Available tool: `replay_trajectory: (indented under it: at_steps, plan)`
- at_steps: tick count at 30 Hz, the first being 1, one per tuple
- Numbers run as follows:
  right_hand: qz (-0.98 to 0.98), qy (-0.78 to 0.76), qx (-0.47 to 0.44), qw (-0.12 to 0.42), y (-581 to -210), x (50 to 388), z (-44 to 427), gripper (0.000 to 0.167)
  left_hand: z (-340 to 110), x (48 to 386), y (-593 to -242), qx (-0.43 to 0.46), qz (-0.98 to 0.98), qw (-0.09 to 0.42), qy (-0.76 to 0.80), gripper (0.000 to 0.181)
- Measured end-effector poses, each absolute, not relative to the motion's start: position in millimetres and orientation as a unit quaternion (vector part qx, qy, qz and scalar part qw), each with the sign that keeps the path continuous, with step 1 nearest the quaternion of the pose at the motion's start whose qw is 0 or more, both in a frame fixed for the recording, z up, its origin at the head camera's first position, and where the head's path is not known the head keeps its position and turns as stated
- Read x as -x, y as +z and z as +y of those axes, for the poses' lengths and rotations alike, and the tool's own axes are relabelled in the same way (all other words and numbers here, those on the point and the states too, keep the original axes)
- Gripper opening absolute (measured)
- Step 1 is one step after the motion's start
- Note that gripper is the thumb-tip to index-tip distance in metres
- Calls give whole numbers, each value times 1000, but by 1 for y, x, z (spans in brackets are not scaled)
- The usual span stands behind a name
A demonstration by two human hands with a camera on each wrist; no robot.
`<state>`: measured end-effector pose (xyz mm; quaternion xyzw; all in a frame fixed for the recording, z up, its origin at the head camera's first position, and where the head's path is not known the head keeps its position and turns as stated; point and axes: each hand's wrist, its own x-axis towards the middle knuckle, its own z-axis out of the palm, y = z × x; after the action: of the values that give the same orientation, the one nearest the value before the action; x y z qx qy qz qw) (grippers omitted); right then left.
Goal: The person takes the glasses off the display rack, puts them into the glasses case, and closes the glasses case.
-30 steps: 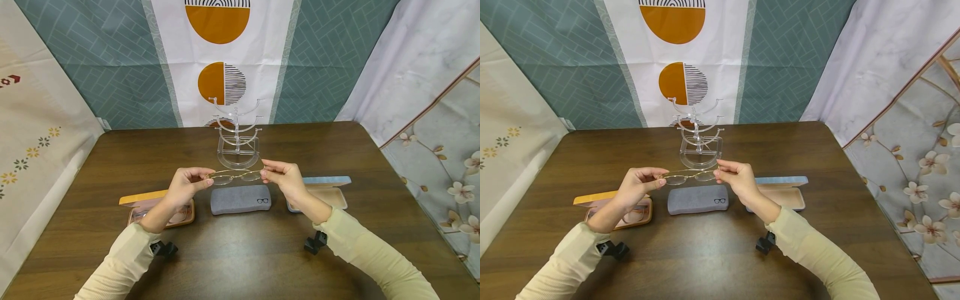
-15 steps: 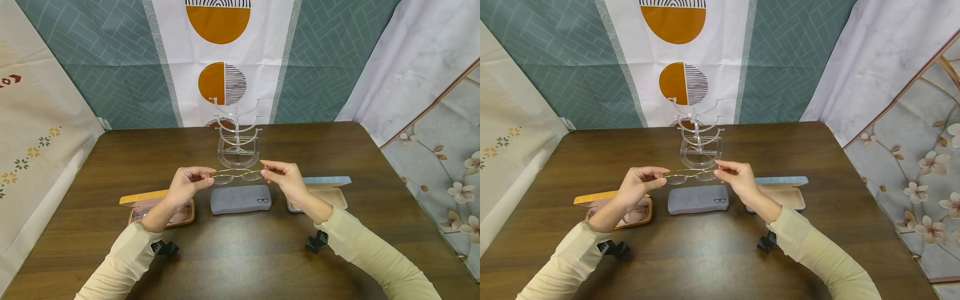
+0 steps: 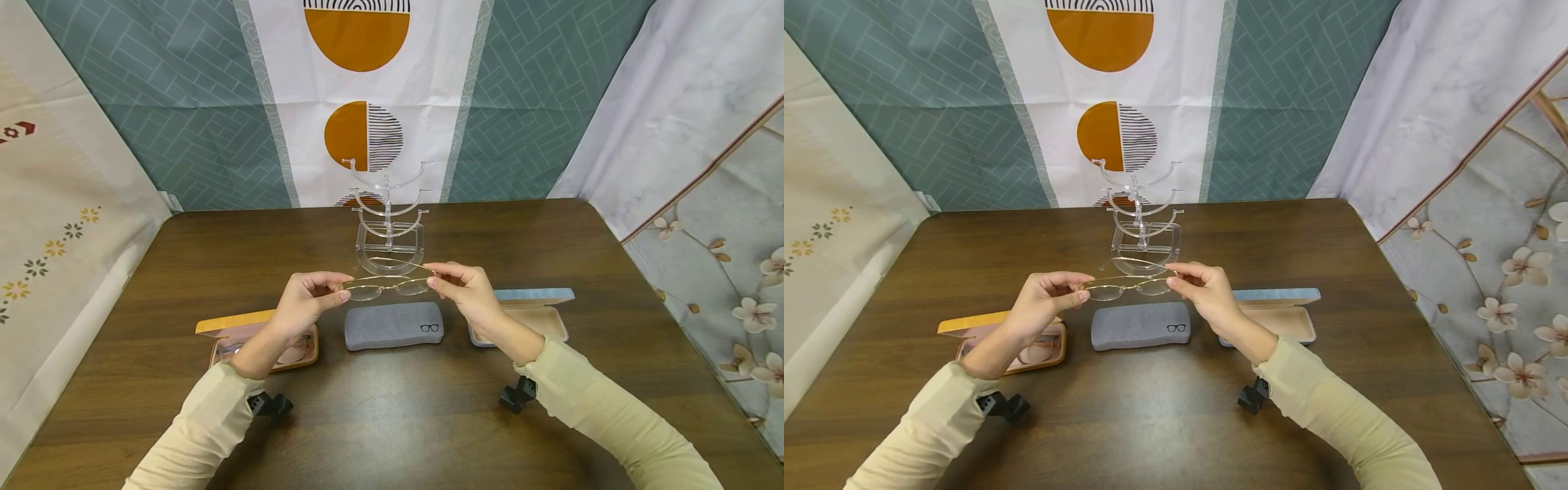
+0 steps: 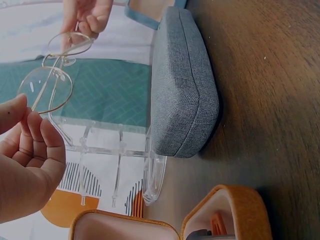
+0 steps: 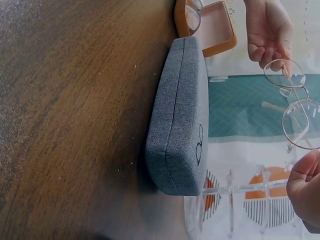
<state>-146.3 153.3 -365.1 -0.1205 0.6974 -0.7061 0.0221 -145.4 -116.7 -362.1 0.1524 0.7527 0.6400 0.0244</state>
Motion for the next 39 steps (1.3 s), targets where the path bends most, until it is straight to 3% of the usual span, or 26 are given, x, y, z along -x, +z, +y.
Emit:
replay_trajectory:
  at_steps: [27, 39]
  plan:
    - [719, -683, 131, 22, -363, 144, 154, 24, -118, 147, -363, -152, 744, 51, 648, 25]
    - [726, -674, 128, 39, -365, 147, 156, 26, -116, 146, -364, -175, 775, 29, 607, 21]
